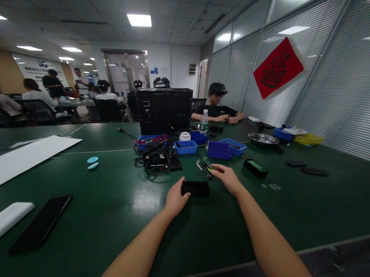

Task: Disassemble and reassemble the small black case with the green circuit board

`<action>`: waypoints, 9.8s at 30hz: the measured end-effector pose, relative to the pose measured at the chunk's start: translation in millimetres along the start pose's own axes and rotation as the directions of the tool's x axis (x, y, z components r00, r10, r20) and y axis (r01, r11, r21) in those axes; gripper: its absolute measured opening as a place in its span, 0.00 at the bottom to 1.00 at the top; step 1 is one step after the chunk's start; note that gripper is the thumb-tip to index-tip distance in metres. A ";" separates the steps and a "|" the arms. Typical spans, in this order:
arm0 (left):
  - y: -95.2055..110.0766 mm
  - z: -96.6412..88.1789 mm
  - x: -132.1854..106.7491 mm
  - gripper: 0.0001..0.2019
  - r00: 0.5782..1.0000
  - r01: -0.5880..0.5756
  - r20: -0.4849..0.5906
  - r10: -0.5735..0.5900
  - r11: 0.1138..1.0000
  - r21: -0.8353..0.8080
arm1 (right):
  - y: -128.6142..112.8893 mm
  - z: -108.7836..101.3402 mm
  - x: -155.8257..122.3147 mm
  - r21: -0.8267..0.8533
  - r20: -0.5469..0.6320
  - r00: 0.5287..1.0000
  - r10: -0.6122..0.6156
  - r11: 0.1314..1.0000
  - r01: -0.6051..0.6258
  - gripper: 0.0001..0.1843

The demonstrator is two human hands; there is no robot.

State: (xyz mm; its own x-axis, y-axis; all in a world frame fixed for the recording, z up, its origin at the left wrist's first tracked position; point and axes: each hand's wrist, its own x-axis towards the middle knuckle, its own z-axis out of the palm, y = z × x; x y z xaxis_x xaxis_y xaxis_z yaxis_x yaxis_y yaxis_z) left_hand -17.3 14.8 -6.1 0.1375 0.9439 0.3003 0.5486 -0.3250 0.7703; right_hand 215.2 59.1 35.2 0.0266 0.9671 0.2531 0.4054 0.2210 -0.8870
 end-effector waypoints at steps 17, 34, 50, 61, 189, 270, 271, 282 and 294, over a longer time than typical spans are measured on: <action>1.5 1.1 0.3 0.34 1.000 0.001 -0.005 -0.001 1.000 -0.004 | -23.7 9.8 -15.9 0.034 0.385 0.920 -0.075 0.997 0.067 0.23; 0.7 1.7 -0.4 0.36 1.000 0.021 0.001 -0.021 0.999 -0.031 | -20.9 20.9 -17.9 -0.236 0.459 0.880 -0.126 0.937 0.257 0.24; -5.7 5.2 1.6 0.30 0.997 0.052 -0.056 -0.057 0.995 -0.089 | 6.8 26.7 -6.3 -0.630 -0.059 0.990 0.129 0.765 -0.137 0.30; -5.6 5.8 2.3 0.27 0.998 0.037 -0.058 -0.040 0.998 -0.051 | -0.2 42.0 -11.3 -0.636 -0.071 0.997 0.005 0.770 -0.049 0.15; -10.2 -39.1 -13.6 0.23 0.972 0.136 -0.227 -0.053 0.921 0.366 | 11.3 71.7 -4.6 0.597 0.129 0.984 0.123 0.783 -0.176 0.15; -5.1 -8.7 -2.0 0.22 0.982 0.151 -0.089 -0.168 0.974 -0.169 | -35.6 18.3 -24.7 -0.633 -0.369 0.912 -0.181 0.767 -0.104 0.22; -5.4 -8.4 -2.0 0.22 0.983 0.147 -0.088 -0.164 0.974 -0.171 | -36.0 17.6 -24.9 -0.585 -0.381 0.902 -0.205 0.809 -0.063 0.22; 7.0 -19.8 -6.6 0.40 0.978 -0.136 -0.146 0.146 0.988 0.072 | -18.1 71.2 -26.6 0.146 0.252 0.944 0.214 0.956 -0.255 0.16; 4.5 -22.9 -7.2 0.32 0.991 -0.131 -0.019 0.131 0.991 0.023 | -28.3 35.7 -23.1 -0.634 -0.135 0.990 -0.049 0.772 -0.048 0.17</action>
State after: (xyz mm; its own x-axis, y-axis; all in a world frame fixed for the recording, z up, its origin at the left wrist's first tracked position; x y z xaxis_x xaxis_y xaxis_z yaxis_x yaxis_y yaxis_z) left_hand -34.7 5.2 8.1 0.1926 0.8918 0.4094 0.5445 -0.4442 0.7115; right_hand 170.6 35.0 40.6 0.1295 0.9292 0.3461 0.8908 0.0443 -0.4523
